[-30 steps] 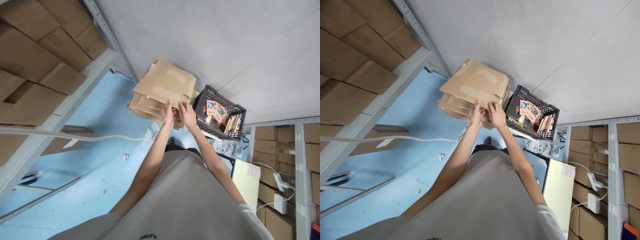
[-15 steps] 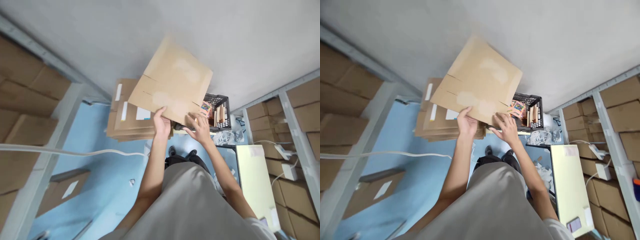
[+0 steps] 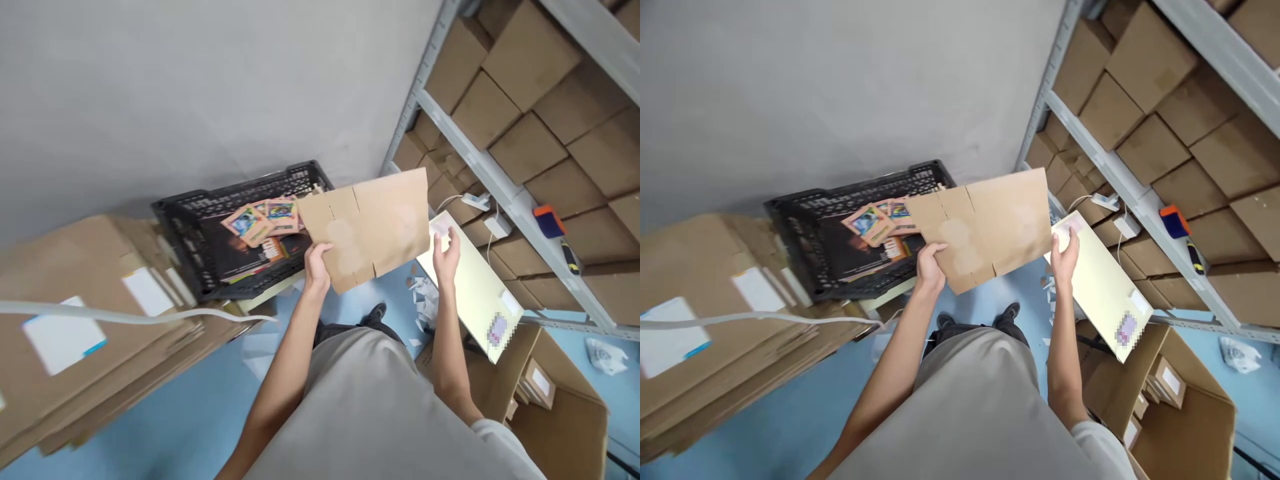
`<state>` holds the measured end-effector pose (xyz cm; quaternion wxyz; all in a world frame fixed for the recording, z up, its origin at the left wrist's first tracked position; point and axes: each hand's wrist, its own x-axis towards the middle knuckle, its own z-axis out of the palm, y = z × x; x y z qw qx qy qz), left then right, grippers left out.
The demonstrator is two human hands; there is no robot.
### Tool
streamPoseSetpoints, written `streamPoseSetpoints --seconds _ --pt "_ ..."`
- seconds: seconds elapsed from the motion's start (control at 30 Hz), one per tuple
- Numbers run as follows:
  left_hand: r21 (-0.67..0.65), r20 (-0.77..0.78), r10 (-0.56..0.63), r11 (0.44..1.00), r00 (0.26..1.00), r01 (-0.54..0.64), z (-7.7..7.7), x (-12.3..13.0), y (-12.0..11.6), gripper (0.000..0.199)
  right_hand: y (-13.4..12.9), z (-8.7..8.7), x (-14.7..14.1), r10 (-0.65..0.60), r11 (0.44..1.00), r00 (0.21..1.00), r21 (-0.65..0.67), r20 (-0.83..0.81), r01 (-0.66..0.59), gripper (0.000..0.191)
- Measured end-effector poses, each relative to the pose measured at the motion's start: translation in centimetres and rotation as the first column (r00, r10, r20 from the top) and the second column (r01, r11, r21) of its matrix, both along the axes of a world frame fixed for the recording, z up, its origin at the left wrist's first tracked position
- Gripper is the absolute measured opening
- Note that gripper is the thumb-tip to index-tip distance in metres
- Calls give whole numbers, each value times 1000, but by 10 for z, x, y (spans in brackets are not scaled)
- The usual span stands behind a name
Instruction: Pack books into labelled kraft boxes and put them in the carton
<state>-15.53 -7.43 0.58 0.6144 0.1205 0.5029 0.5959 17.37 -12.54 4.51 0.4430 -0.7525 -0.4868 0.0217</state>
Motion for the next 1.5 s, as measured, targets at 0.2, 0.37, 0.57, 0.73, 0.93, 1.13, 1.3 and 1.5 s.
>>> streamPoseSetpoints --seconds 0.2,0.37,0.57,0.73,0.93,1.13,1.3,1.5 --pt "-50 -111 -277 961 954 273 -14 147 0 19 -80 -45 130 -141 990 906 -63 -399 127 81" --pt "-62 -148 -475 880 868 471 -18 251 -4 18 -137 -71 223 -277 961 837 -139 -471 240 82" --pt "-30 -260 -660 735 705 678 -24 319 8 22 -179 -92 279 -417 904 721 -171 -554 391 74" --pt "-30 -420 -724 614 548 788 -42 368 47 11 -202 -98 294 -542 836 641 -269 -543 479 48" --pt "-42 -450 -760 543 469 839 -61 439 80 11 -203 -98 277 -673 737 594 -330 -440 591 40" --pt "11 -287 -873 410 395 912 -82 481 92 24 -192 -100 249 -808 585 479 -372 -343 721 50" --pt "108 -192 -935 282 298 953 -88 493 98 45 -186 -95 228 -797 603 502 -415 -335 681 47" --pt "53 -213 -944 246 252 968 -73 493 94 52 -187 -71 229 -691 720 596 -459 -409 520 52"
